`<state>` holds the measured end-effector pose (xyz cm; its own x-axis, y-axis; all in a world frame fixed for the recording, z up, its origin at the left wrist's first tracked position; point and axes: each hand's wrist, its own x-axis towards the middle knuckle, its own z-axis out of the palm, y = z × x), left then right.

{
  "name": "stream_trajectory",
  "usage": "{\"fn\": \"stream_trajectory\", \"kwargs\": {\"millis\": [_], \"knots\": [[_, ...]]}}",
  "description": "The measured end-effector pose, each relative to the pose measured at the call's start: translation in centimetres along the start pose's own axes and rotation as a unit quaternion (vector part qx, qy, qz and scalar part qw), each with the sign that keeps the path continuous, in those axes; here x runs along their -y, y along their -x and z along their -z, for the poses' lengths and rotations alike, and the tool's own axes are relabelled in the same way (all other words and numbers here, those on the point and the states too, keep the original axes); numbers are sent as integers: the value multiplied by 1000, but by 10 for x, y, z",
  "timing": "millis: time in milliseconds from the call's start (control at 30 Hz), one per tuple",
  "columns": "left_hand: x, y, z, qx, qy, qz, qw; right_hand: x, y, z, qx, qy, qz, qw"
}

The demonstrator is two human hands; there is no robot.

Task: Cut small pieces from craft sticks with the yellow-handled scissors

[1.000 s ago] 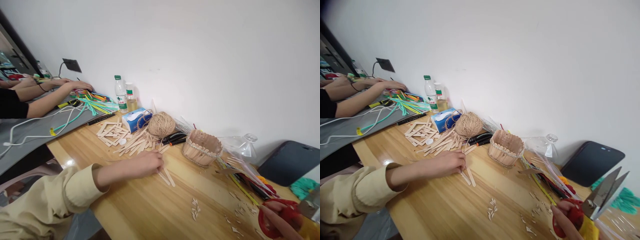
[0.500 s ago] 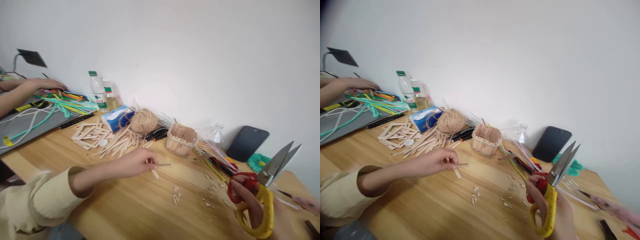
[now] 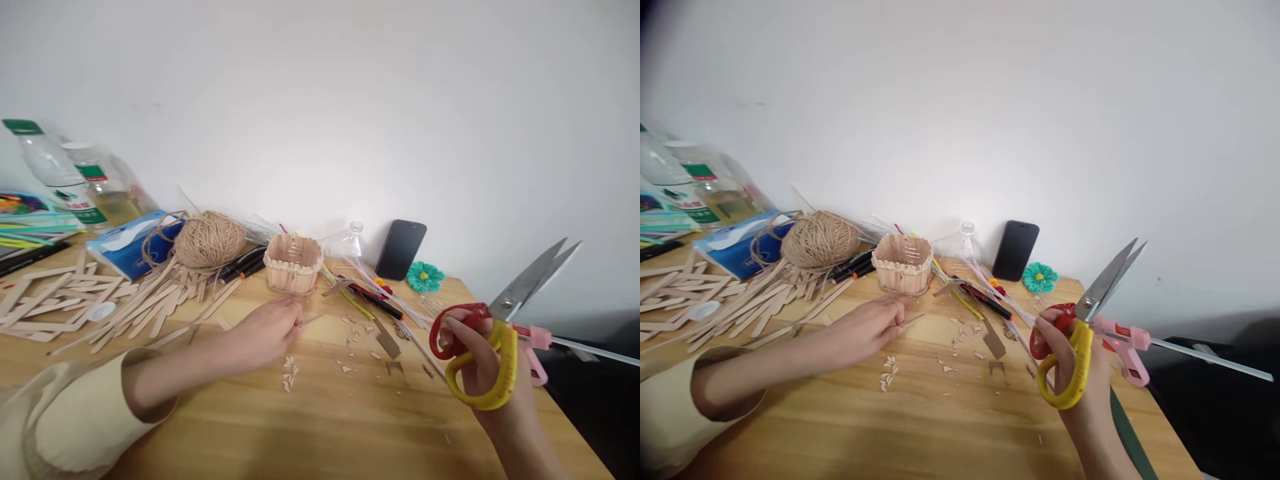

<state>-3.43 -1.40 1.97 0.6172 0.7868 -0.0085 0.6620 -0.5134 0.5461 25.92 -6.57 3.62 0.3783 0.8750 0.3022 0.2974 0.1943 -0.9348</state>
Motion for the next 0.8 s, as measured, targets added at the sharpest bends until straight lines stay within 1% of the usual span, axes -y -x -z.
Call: {"fn": "stream_trajectory", "kwargs": {"millis": [100,167,233,333,400,500,567,667,733,800], "knots": [[-2,-7,-15,9,-23,-20,1000,-2,6,5,16,2,-16,1000],[-7,-11,-24,25,-36,-33,999,-2,9,6,16,2,-29,999],[-16,-15,-29,52,-30,-44,997,-3,11,6,11,-3,-46,999],[-29,-18,-31,90,8,-66,994,-3,13,6,6,-11,-72,997],[-31,-19,-31,84,18,-64,994,-3,14,6,6,-6,-81,997],[-24,-18,-34,35,-6,-40,999,0,16,6,11,9,-87,996],[-18,-17,-37,15,-19,-31,999,1,16,5,12,14,-89,996],[-17,-16,-39,21,-30,-11,999,4,16,3,8,23,-91,995],[-23,-17,-38,29,-28,9,999,7,16,1,2,21,-95,995],[-34,-20,-40,43,-15,22,999,9,15,0,-4,20,-98,995]]}}
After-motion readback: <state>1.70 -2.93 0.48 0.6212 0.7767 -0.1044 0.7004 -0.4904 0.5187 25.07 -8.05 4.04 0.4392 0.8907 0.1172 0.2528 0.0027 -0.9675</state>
